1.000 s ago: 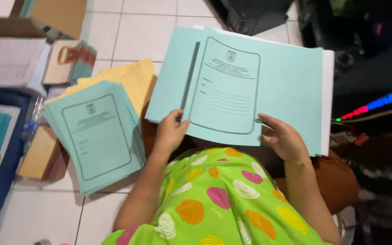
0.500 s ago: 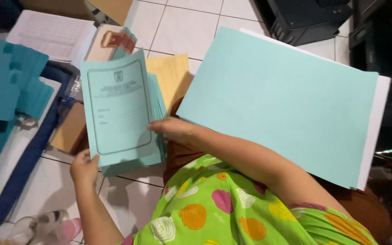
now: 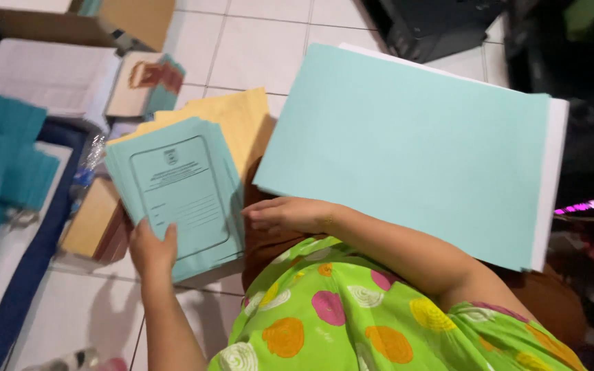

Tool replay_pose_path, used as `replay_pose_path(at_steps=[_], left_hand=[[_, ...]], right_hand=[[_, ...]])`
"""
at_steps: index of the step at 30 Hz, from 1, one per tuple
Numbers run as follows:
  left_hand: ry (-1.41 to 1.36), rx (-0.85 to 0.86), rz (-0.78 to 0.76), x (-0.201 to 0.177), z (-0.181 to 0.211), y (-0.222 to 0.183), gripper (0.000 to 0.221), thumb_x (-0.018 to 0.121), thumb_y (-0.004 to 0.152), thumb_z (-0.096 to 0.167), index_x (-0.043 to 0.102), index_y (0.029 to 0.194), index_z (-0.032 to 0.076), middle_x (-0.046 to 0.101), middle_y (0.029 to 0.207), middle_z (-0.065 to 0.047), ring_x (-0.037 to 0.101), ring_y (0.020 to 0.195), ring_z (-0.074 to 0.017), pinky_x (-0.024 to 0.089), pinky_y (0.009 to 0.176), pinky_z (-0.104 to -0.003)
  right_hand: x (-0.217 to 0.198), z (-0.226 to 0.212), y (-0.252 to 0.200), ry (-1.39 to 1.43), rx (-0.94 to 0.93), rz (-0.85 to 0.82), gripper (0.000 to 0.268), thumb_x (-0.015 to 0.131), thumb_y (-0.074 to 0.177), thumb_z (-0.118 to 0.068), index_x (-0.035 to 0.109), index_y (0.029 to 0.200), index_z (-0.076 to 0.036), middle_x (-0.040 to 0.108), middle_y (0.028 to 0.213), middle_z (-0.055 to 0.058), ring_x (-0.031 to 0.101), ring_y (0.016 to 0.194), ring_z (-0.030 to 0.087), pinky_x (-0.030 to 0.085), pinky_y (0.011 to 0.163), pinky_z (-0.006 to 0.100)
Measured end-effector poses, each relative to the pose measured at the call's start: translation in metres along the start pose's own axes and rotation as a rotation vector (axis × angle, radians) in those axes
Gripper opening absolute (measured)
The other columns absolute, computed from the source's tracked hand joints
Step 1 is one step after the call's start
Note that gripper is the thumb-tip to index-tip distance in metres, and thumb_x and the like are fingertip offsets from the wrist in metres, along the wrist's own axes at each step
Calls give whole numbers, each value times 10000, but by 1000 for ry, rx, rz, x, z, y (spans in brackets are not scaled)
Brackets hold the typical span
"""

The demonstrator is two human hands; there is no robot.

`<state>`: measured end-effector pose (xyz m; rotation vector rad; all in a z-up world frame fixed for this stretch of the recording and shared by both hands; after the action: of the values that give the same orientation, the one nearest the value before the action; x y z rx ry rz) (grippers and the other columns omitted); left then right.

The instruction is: The person is organizing documents by placing smaller light blue folders into a larger folder and smoothing them out to ensure they are flat and aligned.

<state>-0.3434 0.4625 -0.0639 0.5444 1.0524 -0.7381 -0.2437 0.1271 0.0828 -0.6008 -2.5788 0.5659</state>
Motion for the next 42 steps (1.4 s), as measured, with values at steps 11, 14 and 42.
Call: replay_pose_path(at_steps=[11,14,42], left_hand=[[-368,1108,-195,26,397,-113,735,718,925,400,444,1491,21,470,1466,-272,379,1414,-503,319,1107,-660],[-245,1209,-286,49,438,-138,809,611,968,536,364,1558,41,378,1577,-248,283,1488,-477,264,1133,-693],[50,1031,-621,57,468,-150,985,415,930,726,230,1614,42,149,1697,-205,58,1579,-376,27,1246,-558]], right_hand=[[-135,87,-236,-477,-389,1261,505,604,1016,-304,528,1478,-114,503,1482,170,458,1404,355,365,1149,506],[-134,112,-279,-753,-195,1552,550,586,1025,-339,493,1481,-47,448,1494,241,338,1458,438,259,1161,603],[-353,75,-261,-1029,357,1473,857,131,1052,-695,220,1631,-69,174,1704,147,120,1580,291,67,1264,557]])
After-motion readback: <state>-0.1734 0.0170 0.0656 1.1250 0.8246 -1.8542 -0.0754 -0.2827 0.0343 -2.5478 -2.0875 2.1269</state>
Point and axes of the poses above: each hand's wrist, its own y-axis towards the middle knuckle, its own x-axis out of the palm, z = x × y, the point moved 4 cm from there along y, towards the middle knuckle
